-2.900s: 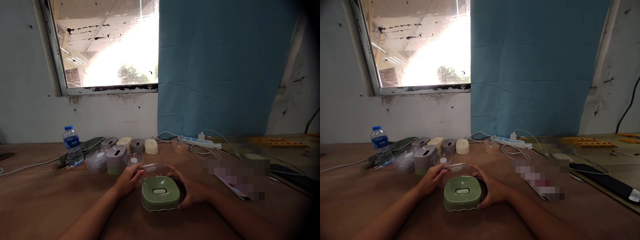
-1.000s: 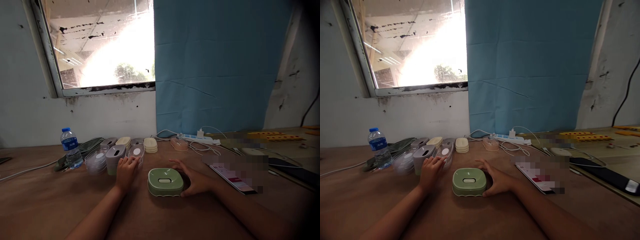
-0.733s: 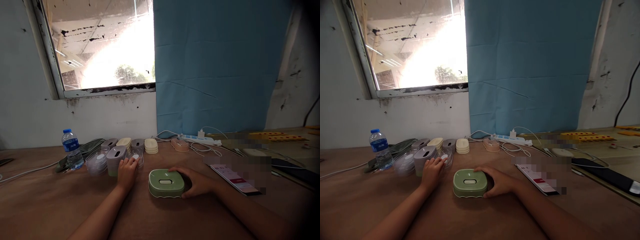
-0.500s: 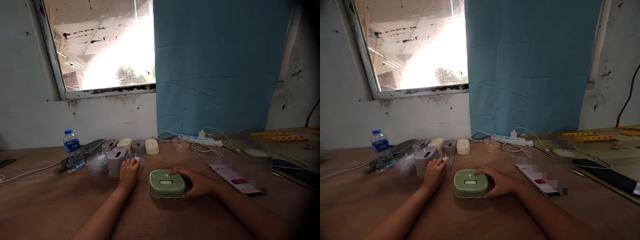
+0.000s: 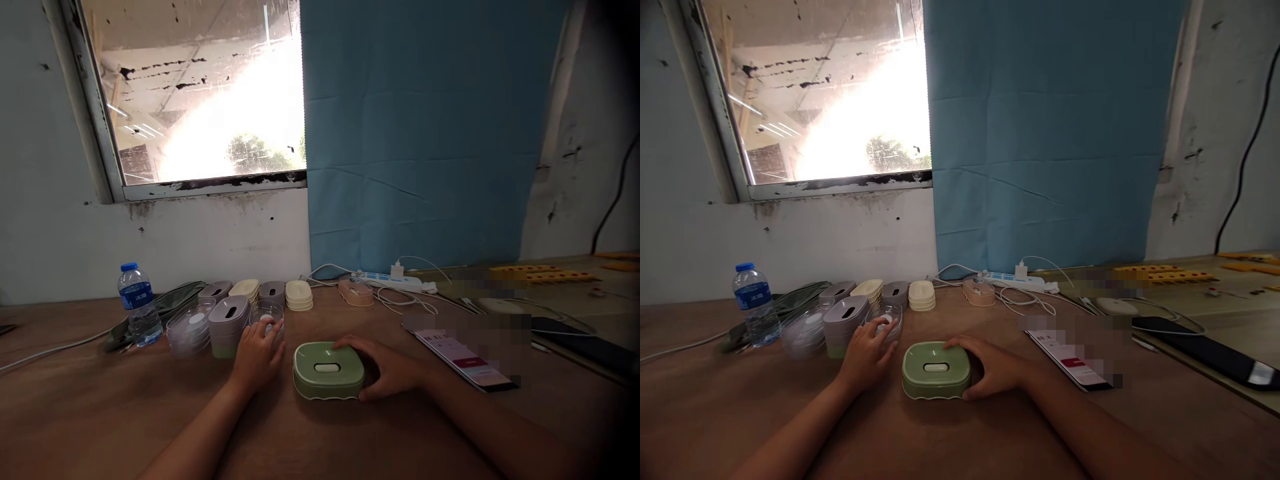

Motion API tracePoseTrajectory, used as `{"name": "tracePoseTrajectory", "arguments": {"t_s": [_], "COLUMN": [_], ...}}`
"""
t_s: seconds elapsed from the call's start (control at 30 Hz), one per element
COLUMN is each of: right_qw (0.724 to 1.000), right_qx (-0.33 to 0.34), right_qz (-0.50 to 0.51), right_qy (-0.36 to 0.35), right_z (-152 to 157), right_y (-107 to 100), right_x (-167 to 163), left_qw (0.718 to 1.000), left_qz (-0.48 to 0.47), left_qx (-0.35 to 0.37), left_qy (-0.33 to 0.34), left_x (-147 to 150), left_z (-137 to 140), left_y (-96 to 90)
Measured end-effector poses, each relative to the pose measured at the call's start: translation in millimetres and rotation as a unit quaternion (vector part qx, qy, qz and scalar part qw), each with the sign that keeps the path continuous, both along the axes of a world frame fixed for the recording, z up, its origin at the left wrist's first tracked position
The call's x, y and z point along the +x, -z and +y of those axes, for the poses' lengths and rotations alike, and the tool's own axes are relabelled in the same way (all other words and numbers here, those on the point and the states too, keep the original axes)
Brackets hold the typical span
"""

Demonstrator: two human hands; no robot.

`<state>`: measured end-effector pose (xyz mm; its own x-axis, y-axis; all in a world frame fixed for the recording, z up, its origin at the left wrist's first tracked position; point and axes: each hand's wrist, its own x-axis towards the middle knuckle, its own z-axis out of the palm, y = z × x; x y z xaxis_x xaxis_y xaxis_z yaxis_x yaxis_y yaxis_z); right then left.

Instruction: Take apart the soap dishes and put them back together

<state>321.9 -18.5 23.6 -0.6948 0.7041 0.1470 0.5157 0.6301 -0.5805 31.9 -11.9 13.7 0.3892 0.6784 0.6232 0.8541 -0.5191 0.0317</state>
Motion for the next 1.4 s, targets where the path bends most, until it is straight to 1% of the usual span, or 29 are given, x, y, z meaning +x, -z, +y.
{"name": "tracePoseTrajectory", "arguments": {"t_s": [0.07,0.13,0.17,0.2,0.27,0.4,0.63,0.7,0.77,0.87,0.97,1.1,1.23,1.3,1.33,1.4], "right_qw": [1.000,0.999,0.998,0.998,0.998,0.997,0.997,0.997,0.997,0.997,0.995,0.987,0.983,0.984,0.983,0.973], "right_qx": [-0.016,-0.028,-0.031,-0.031,-0.027,-0.022,-0.027,-0.026,-0.026,-0.030,-0.038,-0.058,-0.064,-0.064,-0.065,-0.070], "right_qz": [0.015,0.032,0.038,0.044,0.055,0.073,0.068,0.062,0.065,0.074,0.089,0.149,0.168,0.164,0.169,0.208], "right_qy": [0.010,0.022,0.025,0.025,0.021,0.012,0.014,0.022,0.025,0.016,-0.003,-0.031,-0.048,-0.029,-0.009,0.065], "right_z": [-1.6,-3.6,-4.7,-5.6,-7.2,-8.7,-10.1,-10.1,-9.7,-8.8,-7.9,-5.5,0.1,5.2,8.5,16.4], "right_y": [2.1,4.8,6.1,7.2,8.6,8.6,6.5,7.3,8.7,10.0,9.5,6.6,3.5,3.8,4.8,8.7], "right_x": [-2.4,-6.7,-9.3,-11.9,-16.5,-20.5,-21.6,-21.7,-21.1,-19.3,-18.2,-18.8,-14.8,-8.9,-5.4,1.7], "left_qw": [0.991,0.963,0.948,0.936,0.923,0.914,0.914,0.920,0.930,0.936,0.931,0.922,0.910,0.909,0.912,0.916], "left_qz": [-0.017,-0.001,0.009,0.016,0.014,-0.012,-0.050,-0.077,-0.102,-0.119,-0.137,-0.161,-0.165,-0.177,-0.184,-0.190], "left_qx": [-0.056,-0.126,-0.153,-0.172,-0.195,-0.217,-0.207,-0.203,-0.202,-0.207,-0.218,-0.236,-0.251,-0.235,-0.217,-0.183], "left_qy": [0.118,0.239,0.281,0.307,0.331,0.344,0.346,0.325,0.290,0.257,0.257,0.262,0.286,0.295,0.297,0.303], "left_x": [2.4,5.5,7.0,8.4,10.0,7.6,6.7,6.5,5.0,1.8,0.2,1.0,1.2,-0.1,-1.2,-4.2], "left_z": [-9.1,-16.0,-17.8,-18.2,-15.9,-8.8,-11.1,-12.1,-12.7,-13.1,-13.2,-13.4,-14.4,-15.0,-15.3,-15.6], "left_y": [-6.3,-9.5,-9.5,-8.5,-4.9,0.0,-3.5,-5.2,-6.8,-7.9,-7.2,-6.2,-7.0,-8.3,-9.2,-11.5]}}
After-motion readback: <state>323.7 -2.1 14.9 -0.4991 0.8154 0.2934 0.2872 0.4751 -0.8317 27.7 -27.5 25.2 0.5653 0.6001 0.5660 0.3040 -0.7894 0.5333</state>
